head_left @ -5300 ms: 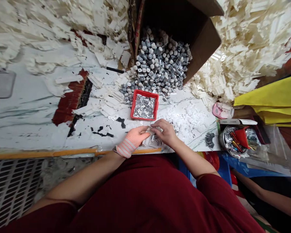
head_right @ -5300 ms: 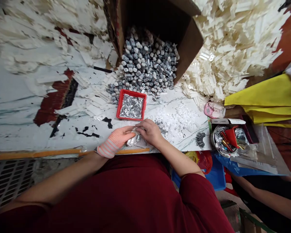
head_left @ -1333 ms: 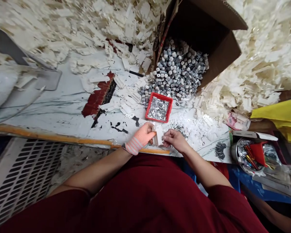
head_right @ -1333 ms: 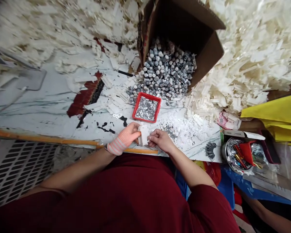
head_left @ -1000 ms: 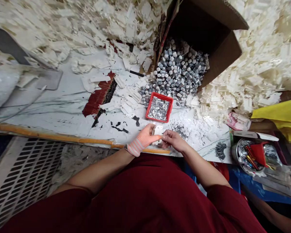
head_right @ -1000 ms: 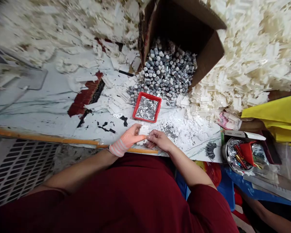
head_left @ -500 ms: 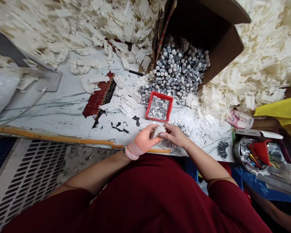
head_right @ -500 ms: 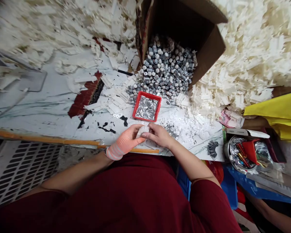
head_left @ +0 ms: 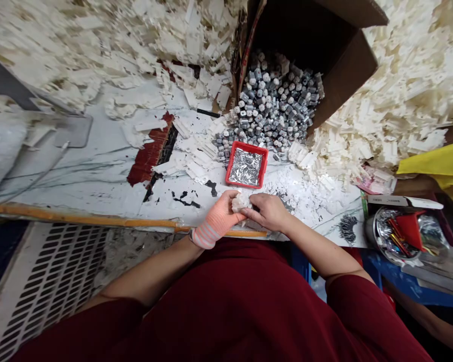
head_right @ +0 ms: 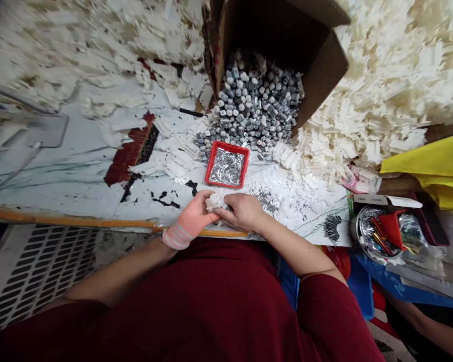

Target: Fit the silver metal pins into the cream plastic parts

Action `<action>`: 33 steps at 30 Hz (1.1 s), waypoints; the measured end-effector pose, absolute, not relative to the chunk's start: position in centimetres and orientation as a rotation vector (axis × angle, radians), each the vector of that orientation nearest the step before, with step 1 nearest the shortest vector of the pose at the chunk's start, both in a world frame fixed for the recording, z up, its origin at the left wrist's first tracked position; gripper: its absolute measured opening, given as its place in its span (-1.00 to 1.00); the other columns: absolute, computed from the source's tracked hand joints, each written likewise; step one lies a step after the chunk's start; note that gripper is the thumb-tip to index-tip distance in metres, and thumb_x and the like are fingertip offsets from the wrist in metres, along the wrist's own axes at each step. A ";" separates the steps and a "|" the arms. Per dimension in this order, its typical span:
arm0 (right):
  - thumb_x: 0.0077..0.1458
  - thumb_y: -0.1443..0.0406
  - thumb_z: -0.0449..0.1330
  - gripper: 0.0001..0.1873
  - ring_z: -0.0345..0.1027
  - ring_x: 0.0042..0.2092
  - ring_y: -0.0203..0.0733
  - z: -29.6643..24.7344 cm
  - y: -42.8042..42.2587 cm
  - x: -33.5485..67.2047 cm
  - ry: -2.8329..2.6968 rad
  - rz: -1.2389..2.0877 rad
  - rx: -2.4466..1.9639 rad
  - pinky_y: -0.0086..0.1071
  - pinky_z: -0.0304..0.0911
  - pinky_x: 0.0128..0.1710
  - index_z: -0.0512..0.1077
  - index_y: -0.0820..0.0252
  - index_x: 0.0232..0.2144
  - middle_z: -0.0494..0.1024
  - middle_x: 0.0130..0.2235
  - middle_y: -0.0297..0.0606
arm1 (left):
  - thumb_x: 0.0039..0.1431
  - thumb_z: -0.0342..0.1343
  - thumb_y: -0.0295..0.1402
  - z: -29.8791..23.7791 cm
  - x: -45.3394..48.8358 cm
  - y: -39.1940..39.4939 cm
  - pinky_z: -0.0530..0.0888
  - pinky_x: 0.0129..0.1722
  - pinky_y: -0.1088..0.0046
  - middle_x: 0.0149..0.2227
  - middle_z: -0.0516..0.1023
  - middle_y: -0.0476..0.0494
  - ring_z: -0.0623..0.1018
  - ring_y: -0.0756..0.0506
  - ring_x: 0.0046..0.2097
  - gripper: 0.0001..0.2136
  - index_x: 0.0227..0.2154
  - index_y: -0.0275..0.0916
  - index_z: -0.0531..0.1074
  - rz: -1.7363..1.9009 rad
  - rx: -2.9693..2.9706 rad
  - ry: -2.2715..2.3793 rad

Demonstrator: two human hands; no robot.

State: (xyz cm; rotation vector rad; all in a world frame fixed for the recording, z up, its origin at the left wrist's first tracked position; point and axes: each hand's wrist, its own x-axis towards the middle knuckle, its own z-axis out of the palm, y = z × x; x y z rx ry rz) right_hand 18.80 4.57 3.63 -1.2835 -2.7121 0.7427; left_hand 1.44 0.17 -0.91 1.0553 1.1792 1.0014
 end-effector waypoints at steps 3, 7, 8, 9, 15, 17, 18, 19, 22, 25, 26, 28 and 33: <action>0.11 -0.16 0.02 -0.47 0.22 -0.41 -0.26 3.8 4.5 19.0 -2.744 0.746 -1.316 -0.42 -0.10 -0.43 0.34 0.20 -0.37 0.44 -0.42 -0.25 | -0.12 0.27 -0.33 -0.9 1.6 0.6 0.43 -0.18 0.39 -0.24 0.45 -0.05 0.47 -0.06 -0.21 -0.50 -0.09 -0.24 0.25 1.085 0.926 1.148; 0.20 -0.09 -0.06 -0.48 0.19 -0.46 -0.27 2.8 3.6 18.9 -2.755 0.615 -1.247 -0.40 -0.10 -0.43 0.32 0.21 -0.47 0.40 -0.50 -0.25 | -0.14 0.30 -0.33 -1.3 1.6 0.8 0.42 -0.23 0.42 -0.27 0.44 -0.03 0.45 -0.04 -0.25 -0.49 -0.09 -0.23 0.27 1.137 0.785 1.047; 0.21 -0.08 -0.07 -0.48 0.18 -0.47 -0.27 2.5 3.4 18.8 -2.740 0.582 -1.234 -0.40 -0.10 -0.44 0.32 0.21 -0.48 0.39 -0.51 -0.25 | -0.15 0.31 -0.33 -1.4 1.6 0.8 0.41 -0.24 0.43 -0.28 0.43 -0.02 0.44 -0.03 -0.26 -0.49 -0.10 -0.23 0.27 1.139 0.763 1.017; 0.21 -0.07 -0.07 -0.49 0.17 -0.47 -0.27 2.3 3.3 18.7 -2.727 0.557 -1.217 -0.39 -0.10 -0.44 0.32 0.21 -0.48 0.38 -0.52 -0.26 | -0.17 0.32 -0.33 -1.5 1.5 0.8 0.41 -0.26 0.45 -0.30 0.43 -0.01 0.44 -0.02 -0.28 -0.49 -0.11 -0.22 0.28 1.144 0.746 0.987; 0.08 -0.18 0.05 -0.46 0.24 -0.33 -0.17 3.7 3.6 17.8 -2.482 0.501 -1.089 -0.36 0.06 -0.35 0.33 0.20 -0.38 0.41 -0.40 -0.20 | -0.18 0.35 -0.31 -1.2 0.6 0.8 0.41 -0.22 0.43 -0.30 0.46 -0.01 0.46 -0.02 -0.27 -0.53 -0.19 -0.21 0.29 1.237 0.874 0.981; 0.04 -0.17 0.11 -0.47 0.23 -0.29 -0.14 4.4 3.7 17.1 -2.393 0.475 -1.078 -0.31 0.11 -0.29 0.32 0.19 -0.33 0.41 -0.36 -0.18 | -0.18 0.34 -0.34 -0.7 0.6 0.6 0.43 -0.23 0.41 -0.31 0.48 -0.03 0.48 -0.03 -0.28 -0.57 -0.23 -0.22 0.31 1.230 0.986 1.036; 0.06 -0.14 0.12 -0.50 0.22 -0.28 -0.13 4.5 3.7 16.8 -2.378 0.456 -1.066 -0.30 0.12 -0.28 0.32 0.18 -0.33 0.40 -0.36 -0.18 | -0.18 0.33 -0.36 -0.5 0.6 0.5 0.44 -0.25 0.41 -0.31 0.48 -0.03 0.48 -0.03 -0.30 -0.60 -0.24 -0.22 0.32 1.225 1.038 1.078; 0.09 -0.09 0.12 -0.56 0.21 -0.28 -0.12 4.5 3.7 16.5 -2.379 0.436 -1.052 -0.28 0.13 -0.27 0.31 0.18 -0.33 0.39 -0.37 -0.18 | -0.17 0.30 -0.39 -0.3 0.7 0.3 0.45 -0.26 0.41 -0.31 0.49 -0.03 0.49 -0.03 -0.31 -0.62 -0.24 -0.22 0.33 1.227 1.087 1.132; 0.18 0.03 0.08 -0.68 0.18 -0.29 -0.11 3.9 3.4 15.8 -2.393 0.388 -1.000 -0.26 0.13 -0.28 0.31 0.17 -0.36 0.35 -0.39 -0.19 | -0.13 0.20 -0.47 0.2 1.0 -0.2 0.46 -0.23 0.38 -0.27 0.51 -0.05 0.51 -0.05 -0.27 -0.67 -0.22 -0.22 0.36 1.257 1.219 1.311; 0.18 0.02 0.08 -0.67 0.17 -0.32 -0.12 2.8 3.3 15.6 -2.345 0.338 -0.960 -0.26 0.13 -0.31 0.32 0.17 -0.38 0.34 -0.41 -0.19 | -0.06 0.13 -0.48 0.3 1.1 -0.4 0.47 -0.19 0.37 -0.27 0.52 -0.07 0.51 -0.06 -0.25 -0.71 -0.20 -0.23 0.38 1.245 1.290 1.388; 0.17 0.01 0.08 -0.65 0.17 -0.33 -0.13 2.6 3.3 15.6 -2.317 0.328 -0.960 -0.26 0.13 -0.32 0.32 0.18 -0.38 0.34 -0.42 -0.19 | -0.05 0.13 -0.48 0.3 1.1 -0.4 0.47 -0.18 0.37 -0.26 0.52 -0.06 0.51 -0.06 -0.24 -0.72 -0.20 -0.23 0.38 1.235 1.300 1.385; 0.13 -0.03 0.11 -0.62 0.19 -0.33 -0.13 2.5 3.5 15.7 -2.276 0.356 -0.967 -0.26 0.15 -0.32 0.33 0.18 -0.37 0.36 -0.43 -0.20 | -0.07 0.16 -0.46 0.1 0.8 -0.2 0.46 -0.19 0.37 -0.27 0.51 -0.05 0.51 -0.06 -0.25 -0.72 -0.21 -0.22 0.38 1.233 1.301 1.333; 0.14 0.01 0.15 -0.67 0.33 -0.29 -0.18 4.3 4.1 16.3 -2.247 0.689 -0.843 -0.27 0.24 -0.26 0.38 0.17 -0.32 0.47 -0.38 -0.21 | -0.09 0.30 -0.24 0.0 -0.3 0.1 0.45 -0.22 0.38 -0.32 0.51 -0.07 0.50 -0.06 -0.28 -0.65 -0.23 -0.23 0.38 1.242 1.258 1.110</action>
